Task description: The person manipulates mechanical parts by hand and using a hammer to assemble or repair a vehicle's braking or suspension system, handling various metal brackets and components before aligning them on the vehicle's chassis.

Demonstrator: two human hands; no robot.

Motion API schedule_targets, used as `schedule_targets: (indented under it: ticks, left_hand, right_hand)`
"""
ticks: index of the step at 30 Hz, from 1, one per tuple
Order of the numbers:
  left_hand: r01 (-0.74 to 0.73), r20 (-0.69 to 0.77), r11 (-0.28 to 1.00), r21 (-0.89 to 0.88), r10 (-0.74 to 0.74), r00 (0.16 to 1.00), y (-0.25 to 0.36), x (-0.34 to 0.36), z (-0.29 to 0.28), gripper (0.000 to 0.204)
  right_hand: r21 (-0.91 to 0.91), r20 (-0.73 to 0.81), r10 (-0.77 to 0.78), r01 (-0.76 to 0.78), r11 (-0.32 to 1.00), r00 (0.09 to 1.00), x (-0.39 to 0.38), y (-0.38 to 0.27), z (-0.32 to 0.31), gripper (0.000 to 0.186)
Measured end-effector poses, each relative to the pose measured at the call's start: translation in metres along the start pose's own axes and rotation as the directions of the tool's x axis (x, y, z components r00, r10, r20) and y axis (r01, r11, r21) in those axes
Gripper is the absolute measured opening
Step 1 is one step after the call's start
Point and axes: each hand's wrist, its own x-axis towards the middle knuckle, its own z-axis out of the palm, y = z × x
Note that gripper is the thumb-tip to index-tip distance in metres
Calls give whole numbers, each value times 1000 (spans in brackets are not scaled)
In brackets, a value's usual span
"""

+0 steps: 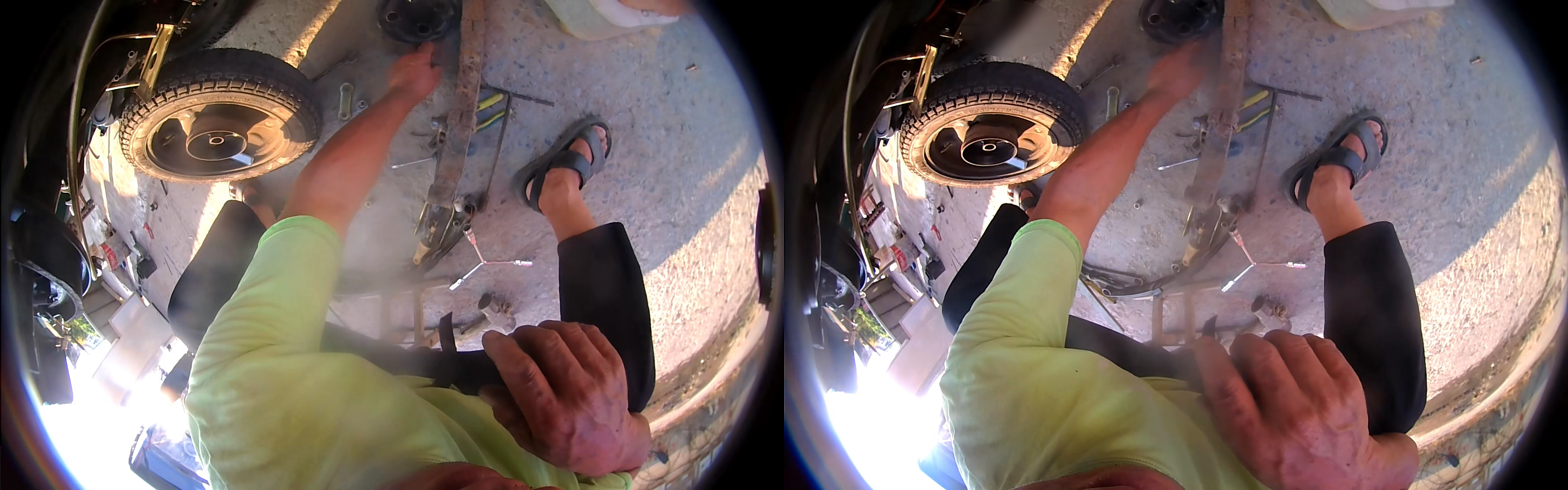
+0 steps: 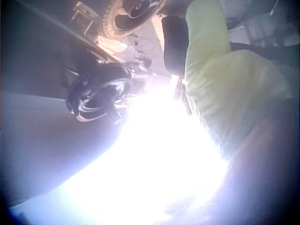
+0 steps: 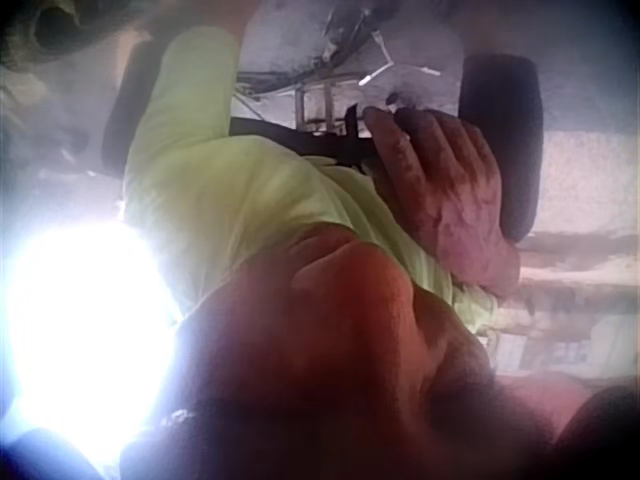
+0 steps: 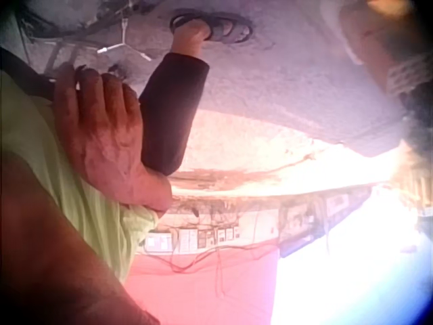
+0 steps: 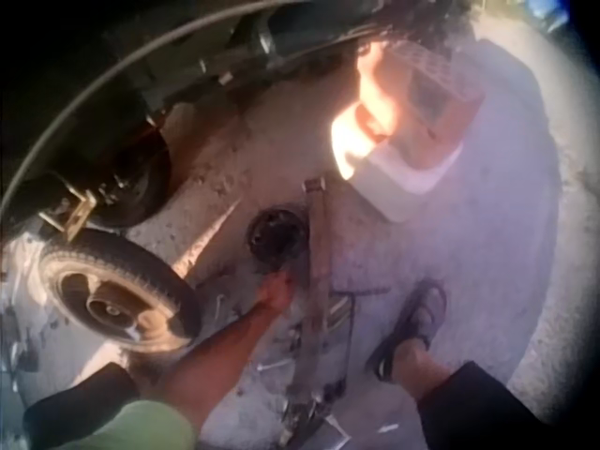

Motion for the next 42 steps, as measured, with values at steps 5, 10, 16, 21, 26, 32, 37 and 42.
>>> schedule_targets:
  ticks: [5,10,16,21,26,32,37,42]
  left_hand:
    - [98,-79,967,-234,-119,990,-34,4,-11,50]
    - [42,-99,977,-209,-64,993,-44,36,-41,55]
    - [285,250,423,-860,-138,958,-23,-3,-87,37]
    - [535,517,-416,-735,166,840,10,-120,-107,29]
    - [393,391,-414,-821,93,916,80,-227,-154,40]
    - [-211,-212,61,-976,0,977,150,-299,-248,42]
    - [-347,-545,801,-487,32,838,126,-363,-289,54]
    - [-313,-640,906,-284,64,765,105,-403,-302,55]
  right_hand:
    - [11,2,-1,1,1000,1000,-2,4,-2,48]
    - [10,-8,4,-4,1000,1000,-3,1,-2,48]
    - [-68,-58,10,-14,998,998,0,-2,3,47]
    - [-138,-77,-32,21,990,996,7,-14,6,46]
    - [-115,-53,144,-149,982,988,26,-18,14,42]
    - [846,-59,449,-194,496,892,95,-25,70,47]
    - [982,187,291,-169,-86,938,116,-95,127,46]
    - [994,105,337,-96,-43,936,118,-96,173,43]
